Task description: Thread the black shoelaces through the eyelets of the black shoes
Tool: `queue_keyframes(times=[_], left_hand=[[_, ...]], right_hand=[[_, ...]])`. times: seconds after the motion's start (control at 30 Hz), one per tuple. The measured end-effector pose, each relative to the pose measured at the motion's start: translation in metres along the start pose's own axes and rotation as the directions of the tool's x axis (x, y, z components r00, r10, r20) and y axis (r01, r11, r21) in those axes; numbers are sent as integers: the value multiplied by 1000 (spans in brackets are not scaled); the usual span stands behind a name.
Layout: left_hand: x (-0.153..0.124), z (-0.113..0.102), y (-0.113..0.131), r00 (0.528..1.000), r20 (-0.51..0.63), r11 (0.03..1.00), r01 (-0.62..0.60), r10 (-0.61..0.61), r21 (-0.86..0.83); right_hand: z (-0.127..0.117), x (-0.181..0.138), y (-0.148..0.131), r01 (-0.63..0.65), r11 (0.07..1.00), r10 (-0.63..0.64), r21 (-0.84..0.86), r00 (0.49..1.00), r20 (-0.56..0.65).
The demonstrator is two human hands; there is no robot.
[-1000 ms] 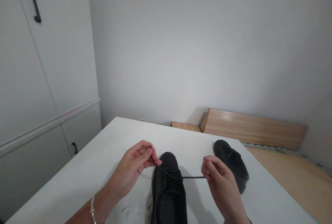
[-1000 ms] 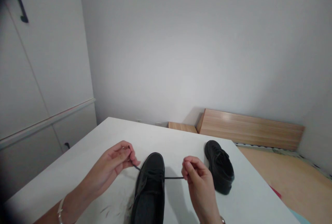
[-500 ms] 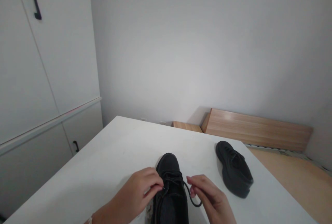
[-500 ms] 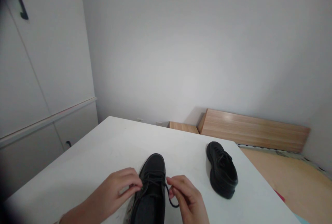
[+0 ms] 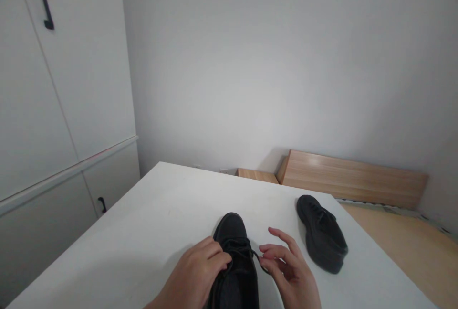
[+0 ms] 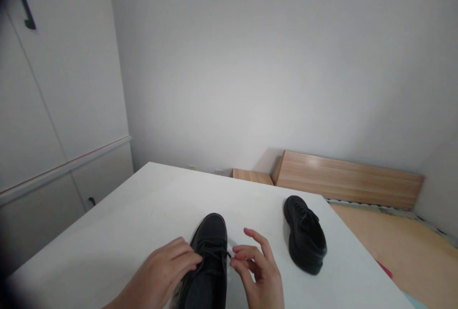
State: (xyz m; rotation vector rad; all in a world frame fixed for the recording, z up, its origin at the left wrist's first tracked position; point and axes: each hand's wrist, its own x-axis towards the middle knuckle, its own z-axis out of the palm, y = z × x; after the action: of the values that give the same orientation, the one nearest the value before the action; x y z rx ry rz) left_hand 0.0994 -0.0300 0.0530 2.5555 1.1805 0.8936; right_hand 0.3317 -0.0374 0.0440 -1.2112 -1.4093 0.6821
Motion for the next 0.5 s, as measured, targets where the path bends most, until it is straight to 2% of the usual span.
queue_keyframes(times=[0.13,0.27,0.37,0.5], left_hand=[[-2,3,11,990,91,994,105,-105,4],[-3,5,15,979,109,985,173,-169,-24],[-2,5,16,977,114,983,183,-179,-26],[7,1,24,953,187,971,226,-237,80]], right_hand=[[2,-4,4,29,999,-31,39,998,58],[11,-16,13,49,992,-47,113,999,-20],[17,-23,18,138,989,-137,49,990,-36],[17,-24,15,234,969,-238,-85,970,-39]])
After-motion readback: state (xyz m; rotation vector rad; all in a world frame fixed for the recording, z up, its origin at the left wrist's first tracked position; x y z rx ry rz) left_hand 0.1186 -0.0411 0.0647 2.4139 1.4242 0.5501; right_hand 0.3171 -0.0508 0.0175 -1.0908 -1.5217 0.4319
